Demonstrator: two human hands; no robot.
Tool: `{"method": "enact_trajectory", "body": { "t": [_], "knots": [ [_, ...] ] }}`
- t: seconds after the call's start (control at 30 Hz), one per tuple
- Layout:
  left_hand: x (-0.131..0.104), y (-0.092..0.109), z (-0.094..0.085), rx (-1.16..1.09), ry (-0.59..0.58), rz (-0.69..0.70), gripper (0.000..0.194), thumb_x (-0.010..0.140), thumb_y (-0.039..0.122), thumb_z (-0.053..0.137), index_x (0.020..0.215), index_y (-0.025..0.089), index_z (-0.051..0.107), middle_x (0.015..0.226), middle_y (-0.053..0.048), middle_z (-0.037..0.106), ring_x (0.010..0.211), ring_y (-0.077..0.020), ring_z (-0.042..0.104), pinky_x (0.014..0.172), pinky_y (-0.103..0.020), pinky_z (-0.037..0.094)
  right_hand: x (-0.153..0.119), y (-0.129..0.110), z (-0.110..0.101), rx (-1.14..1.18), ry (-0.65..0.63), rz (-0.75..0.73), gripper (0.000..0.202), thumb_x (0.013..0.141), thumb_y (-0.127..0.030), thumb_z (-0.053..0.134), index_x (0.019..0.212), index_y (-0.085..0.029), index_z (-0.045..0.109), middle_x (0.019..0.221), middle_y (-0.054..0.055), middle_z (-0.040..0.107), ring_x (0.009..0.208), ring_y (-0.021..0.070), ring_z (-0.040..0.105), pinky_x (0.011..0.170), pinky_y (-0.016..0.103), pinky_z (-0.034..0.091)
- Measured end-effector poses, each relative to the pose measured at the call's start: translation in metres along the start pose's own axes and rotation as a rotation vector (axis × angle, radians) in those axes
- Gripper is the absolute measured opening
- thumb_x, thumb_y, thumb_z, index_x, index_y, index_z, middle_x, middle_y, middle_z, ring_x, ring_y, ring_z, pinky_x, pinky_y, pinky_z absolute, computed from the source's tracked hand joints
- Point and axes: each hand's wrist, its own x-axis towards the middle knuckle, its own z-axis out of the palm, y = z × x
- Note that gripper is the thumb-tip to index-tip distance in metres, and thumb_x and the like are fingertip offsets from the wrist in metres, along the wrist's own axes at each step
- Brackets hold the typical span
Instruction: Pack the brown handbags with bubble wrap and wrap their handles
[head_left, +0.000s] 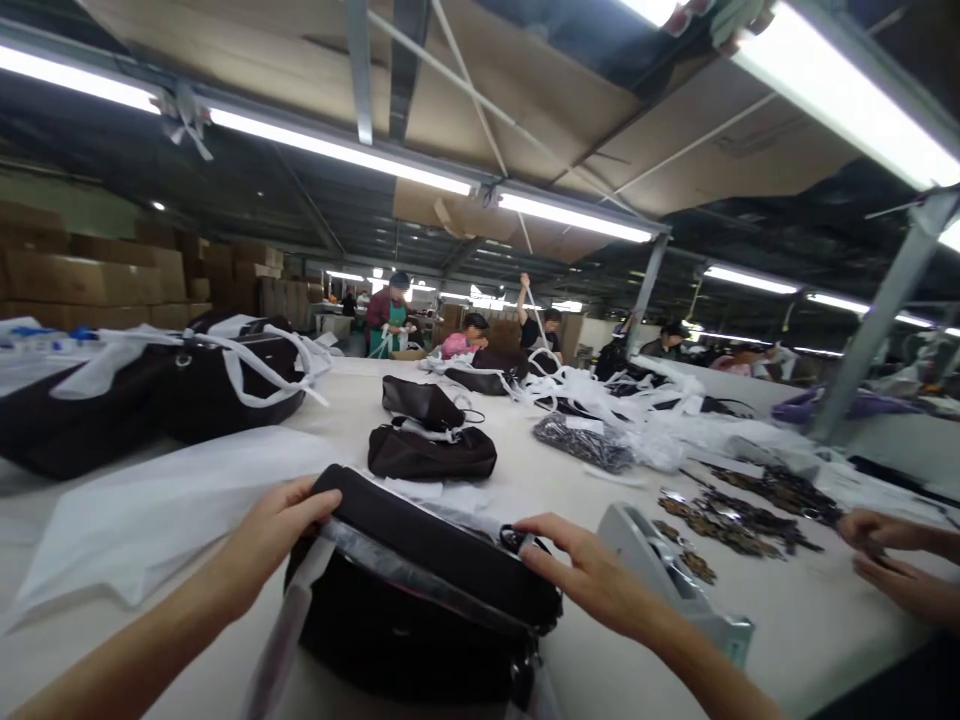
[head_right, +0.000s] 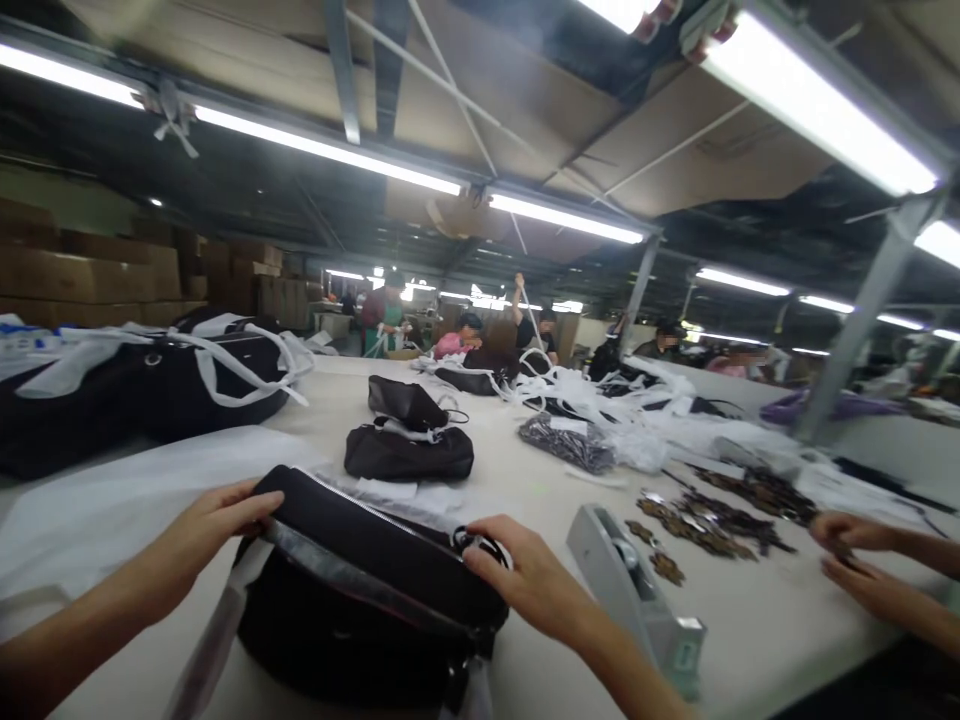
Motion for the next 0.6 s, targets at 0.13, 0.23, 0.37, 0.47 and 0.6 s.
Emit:
{"method": "enact_trajectory", "body": {
  "t": [0.13,0.23,0.37,0.47,0.6],
  "knots": [
    [-0.001,0.003,0.000,0.009,0.064,0.042,0.030,0.062,0.046,0.068,0.075,0.019,0.066,0.074,0.000,0.069,0.081,-0.0238,0.060,0.072,-0.028,0.044,0.008,0.003,-0.010,0.084,-0.172,-0.120,0.037,0.093,-0.036,0.050,0.127,-0.025,0.062,0.131,0.006,0.063,0.119,0.0227,0.057,0.095,0.035,0.049],
    [-0.012,0.015,0.000,0.001,0.039,0.087,0.025,0.061,0.046,0.069,0.064,0.021,0.062,0.063,0.004,0.062,0.068,-0.0183,0.054,0.063,-0.025,0.041,0.011,0.010,-0.020,0.066,-0.224,-0.228,0.032,0.089,-0.027,0.059,0.120,-0.026,0.068,0.119,0.004,0.067,0.107,0.0203,0.061,0.089,0.031,0.050],
    [-0.029,0.046,0.002,0.051,0.057,0.187,0.029,0.062,0.049,0.068,0.057,0.022,0.060,0.051,0.006,0.048,0.054,-0.0130,0.041,0.054,-0.024,0.033,0.014,0.004,-0.021,-0.115,-0.045,-0.398,0.027,0.097,-0.024,0.048,0.104,-0.021,0.074,0.097,0.006,0.068,0.088,0.0168,0.063,0.080,0.027,0.048],
    [-0.030,0.068,0.008,0.043,0.072,0.272,0.029,0.060,0.049,0.069,0.066,0.020,0.065,0.058,0.004,0.056,0.059,-0.0144,0.047,0.058,-0.025,0.037,0.012,-0.010,-0.015,-0.267,-0.009,-0.378,0.026,0.096,-0.017,0.046,0.099,-0.019,0.072,0.090,0.006,0.069,0.086,0.0186,0.064,0.079,0.028,0.046],
    [-0.019,0.074,0.016,0.077,0.097,0.284,0.031,0.060,0.049,0.066,0.060,0.019,0.061,0.056,0.004,0.056,0.061,-0.0148,0.049,0.063,-0.025,0.038,-0.002,-0.024,-0.011,-0.364,-0.074,-0.282,0.028,0.095,-0.016,0.042,0.106,-0.020,0.067,0.092,0.006,0.070,0.088,0.0204,0.064,0.081,0.030,0.046]
  ]
}}
